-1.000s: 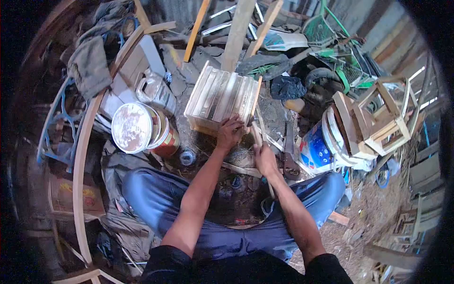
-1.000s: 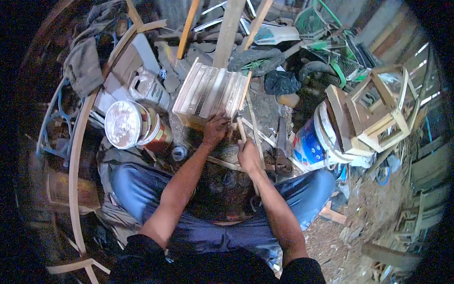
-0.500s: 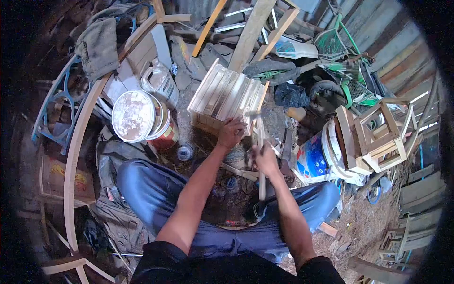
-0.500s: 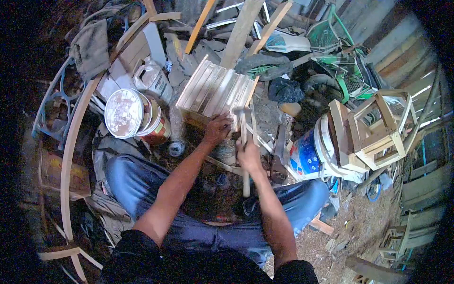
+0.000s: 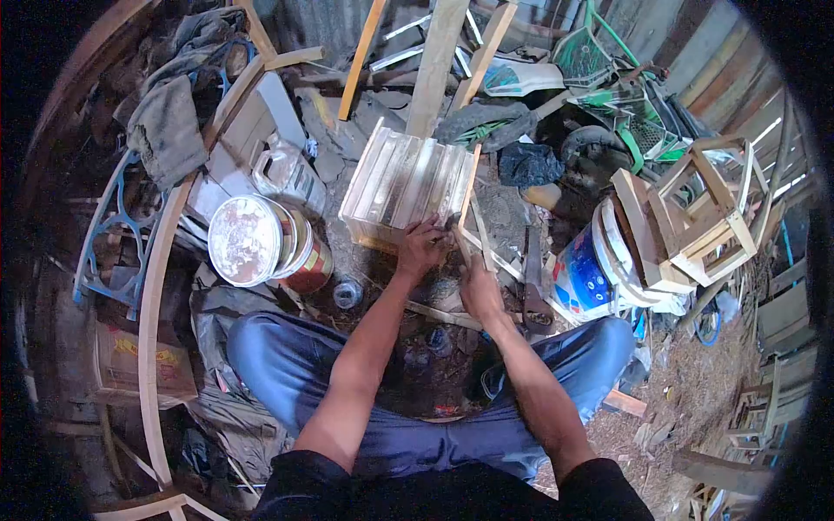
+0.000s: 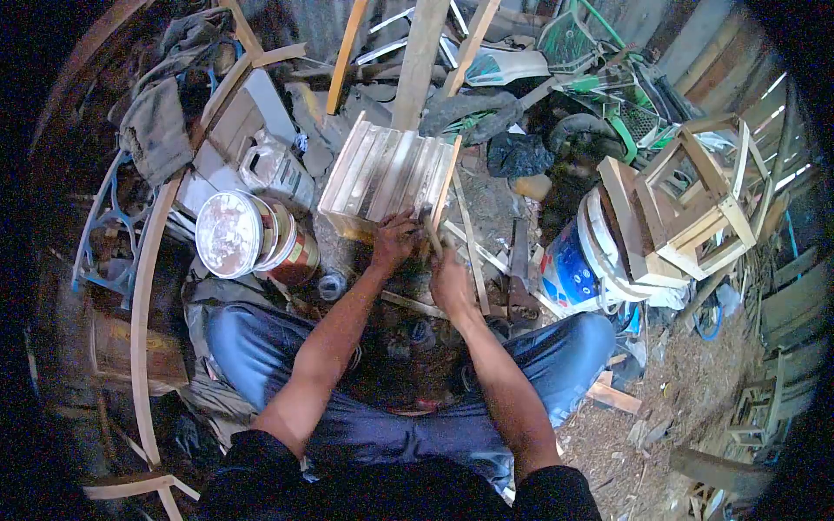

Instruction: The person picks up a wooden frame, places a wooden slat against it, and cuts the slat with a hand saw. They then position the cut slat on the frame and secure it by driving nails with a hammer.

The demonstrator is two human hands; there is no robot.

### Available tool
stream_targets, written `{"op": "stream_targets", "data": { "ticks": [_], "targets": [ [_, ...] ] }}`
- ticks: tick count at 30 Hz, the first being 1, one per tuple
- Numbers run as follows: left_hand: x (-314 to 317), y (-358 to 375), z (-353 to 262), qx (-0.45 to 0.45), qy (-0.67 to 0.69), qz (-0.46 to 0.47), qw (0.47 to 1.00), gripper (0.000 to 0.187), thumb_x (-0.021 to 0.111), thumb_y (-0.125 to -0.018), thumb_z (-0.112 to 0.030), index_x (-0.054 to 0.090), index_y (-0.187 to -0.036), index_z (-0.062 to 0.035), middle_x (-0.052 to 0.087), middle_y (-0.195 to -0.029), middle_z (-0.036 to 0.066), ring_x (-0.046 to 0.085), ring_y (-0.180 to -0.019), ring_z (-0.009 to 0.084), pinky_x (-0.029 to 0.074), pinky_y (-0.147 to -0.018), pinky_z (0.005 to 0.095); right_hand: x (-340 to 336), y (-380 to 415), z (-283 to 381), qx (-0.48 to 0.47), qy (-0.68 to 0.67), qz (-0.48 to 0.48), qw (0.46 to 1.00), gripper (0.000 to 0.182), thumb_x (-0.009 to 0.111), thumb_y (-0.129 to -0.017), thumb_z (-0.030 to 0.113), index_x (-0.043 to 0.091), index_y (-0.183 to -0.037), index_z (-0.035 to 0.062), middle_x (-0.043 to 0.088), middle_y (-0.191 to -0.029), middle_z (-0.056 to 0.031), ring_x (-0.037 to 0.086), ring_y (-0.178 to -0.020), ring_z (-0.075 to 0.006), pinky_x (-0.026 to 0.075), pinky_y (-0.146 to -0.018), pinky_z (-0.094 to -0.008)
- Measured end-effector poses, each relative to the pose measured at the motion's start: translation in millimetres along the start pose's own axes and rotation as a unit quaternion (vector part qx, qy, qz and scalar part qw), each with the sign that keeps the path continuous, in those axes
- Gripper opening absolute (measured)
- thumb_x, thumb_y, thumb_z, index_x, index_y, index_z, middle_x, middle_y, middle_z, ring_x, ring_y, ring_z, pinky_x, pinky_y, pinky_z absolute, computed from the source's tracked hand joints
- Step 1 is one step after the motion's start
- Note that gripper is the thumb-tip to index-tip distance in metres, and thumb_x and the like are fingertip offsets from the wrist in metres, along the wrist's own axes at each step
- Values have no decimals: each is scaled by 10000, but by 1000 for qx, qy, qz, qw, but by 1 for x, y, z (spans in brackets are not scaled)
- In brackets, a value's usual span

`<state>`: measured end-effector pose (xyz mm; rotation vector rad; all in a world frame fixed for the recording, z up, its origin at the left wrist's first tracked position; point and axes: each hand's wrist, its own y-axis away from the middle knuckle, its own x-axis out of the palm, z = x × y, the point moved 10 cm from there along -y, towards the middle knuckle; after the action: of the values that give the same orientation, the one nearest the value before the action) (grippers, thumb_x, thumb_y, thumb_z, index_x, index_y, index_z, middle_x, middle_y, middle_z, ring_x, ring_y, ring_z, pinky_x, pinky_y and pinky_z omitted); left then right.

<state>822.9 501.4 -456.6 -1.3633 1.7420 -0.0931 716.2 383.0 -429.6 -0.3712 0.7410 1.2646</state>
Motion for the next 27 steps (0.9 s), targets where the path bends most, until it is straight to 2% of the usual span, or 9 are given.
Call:
{"op": "stream_targets", "data": {
  "ticks": [1,2,5,13,15,19,21,25,27],
  "targets": [
    [-5,0,-3,-3,16,-9,1000,114,704,-752,-136,705,-864,-109,686,-1042,71,553,-1179,206,368,-990,424,1,2,3,19,-39,24,999,198,463,-949,176,433,-1060,14,576,-755,-342,542,-784,-547,391,-617,-598],
    [-6,2,-3,-7,32,-18,999,115,710,-745,-119,702,-859,-107,684,-1048,72,552,-1180,206,368,-988,424,-6,4,12,-29,-6,-22,999,191,459,-951,180,423,-1047,18,573,-768,-345,540,-801,-546,383,-627,-600],
    [-3,0,-2,-2,23,-6,1000,122,722,-729,-103,693,-848,-101,684,-1056,67,557,-1177,206,367,-985,423,-8,6,15,-56,-4,-39,998,195,455,-952,178,421,-1053,14,569,-778,-348,540,-822,-540,385,-634,-598],
    [-7,-1,-5,-6,27,-21,999,119,738,-729,-129,689,-825,-79,692,-1020,83,575,-1152,221,386,-965,410,6,0,-1,-6,18,-19,1000,172,442,-958,163,410,-1027,8,554,-689,-317,548,-732,-527,382,-559,-583],
    [-1,2,0,-11,26,-3,1000,124,742,-727,-136,691,-824,-78,695,-1009,84,575,-1151,222,392,-959,405,9,2,-4,-1,2,-5,1000,328,464,-910,160,405,-1201,22,604,-789,-323,585,-808,-520,432,-673,-606],
    [-4,-4,-1,1,4,-27,1000,107,729,-736,-132,699,-825,-79,697,-1006,76,593,-1121,230,410,-941,404,29,-6,-28,-1,65,50,997,369,476,-904,152,392,-1232,5,602,-794,-329,582,-799,-524,434,-665,-613],
    [-5,2,-2,-17,-6,-25,1000,97,722,-739,-126,699,-821,-80,696,-1015,75,601,-1107,231,415,-937,406,9,0,-6,-32,21,-4,999,352,482,-890,134,396,-1200,-8,593,-764,-337,579,-785,-529,435,-666,-617],
    [3,6,11,1,2,0,1000,102,717,-733,-129,695,-823,-87,682,-1069,79,602,-1103,219,418,-939,409,11,2,-13,-29,0,-21,999,300,472,-883,117,405,-1149,-5,595,-775,-337,575,-789,-534,436,-675,-615],
    [4,-1,7,7,-12,-6,1000,107,715,-731,-128,693,-829,-90,678,-1082,78,599,-1108,214,416,-942,408,12,1,-13,-49,77,-18,996,226,448,-957,204,413,-1024,-10,562,-692,-329,560,-728,-525,431,-573,-572]
  ]
}}
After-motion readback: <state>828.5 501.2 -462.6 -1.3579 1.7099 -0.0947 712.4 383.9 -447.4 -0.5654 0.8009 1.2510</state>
